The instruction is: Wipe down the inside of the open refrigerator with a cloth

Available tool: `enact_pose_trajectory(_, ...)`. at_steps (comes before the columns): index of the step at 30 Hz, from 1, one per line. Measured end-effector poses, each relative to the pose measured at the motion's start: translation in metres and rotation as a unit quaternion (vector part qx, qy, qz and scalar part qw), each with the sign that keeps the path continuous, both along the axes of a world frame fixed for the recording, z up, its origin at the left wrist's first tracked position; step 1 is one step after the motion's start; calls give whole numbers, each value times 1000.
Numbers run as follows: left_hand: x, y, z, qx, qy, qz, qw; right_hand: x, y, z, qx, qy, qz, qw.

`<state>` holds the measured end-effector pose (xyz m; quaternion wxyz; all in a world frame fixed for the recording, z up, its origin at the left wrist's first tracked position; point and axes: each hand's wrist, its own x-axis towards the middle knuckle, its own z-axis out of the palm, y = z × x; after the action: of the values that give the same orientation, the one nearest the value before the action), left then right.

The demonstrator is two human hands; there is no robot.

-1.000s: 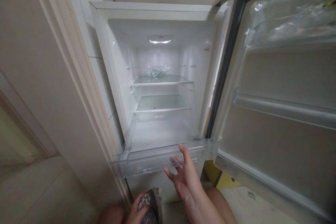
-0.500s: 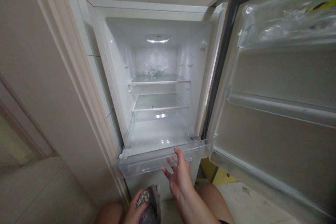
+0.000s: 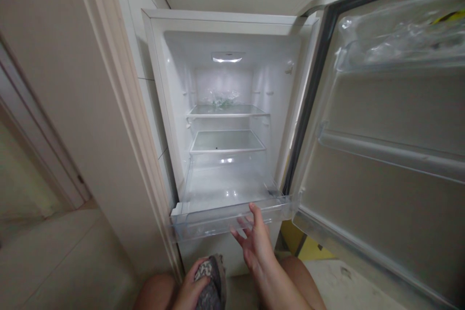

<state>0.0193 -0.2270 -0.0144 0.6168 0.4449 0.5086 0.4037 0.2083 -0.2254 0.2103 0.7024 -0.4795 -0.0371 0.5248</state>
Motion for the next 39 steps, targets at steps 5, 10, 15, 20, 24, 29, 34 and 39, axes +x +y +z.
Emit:
enact_pose_trajectory(5,-2,0,-4,38,17,-15,999,-9,-1,-5,-25,-1,-9,1000)
enact_pose_trajectory(10,-4,-3,-1,37,10,-15,999,-17,-22,0,-19,-21,-22,999)
enact_pose_trajectory(15,-3,-9,8,24,6,-19,1000,-11,-39,18,5,-2,-3,1000)
enact_pose_trajectory(20,-1,-7,0,47,13,-39,998,-6,-50,30,3,-4,6,1000)
enact_pose_trajectory(24,-2,-4,-6,47,17,-41,998,-2,-62,40,37,-39,4,999)
enact_pose_trajectory(29,-1,-6,-2,49,21,-48,997,8,-57,58,67,-31,4,997)
enact_pose_trajectory(34,-1,-5,-5,43,7,-43,998,13,-33,71,69,-19,-4,997)
enact_pose_trajectory(39,-3,-4,-6,37,-2,-45,998,13,0,83,68,-8,-12,998)
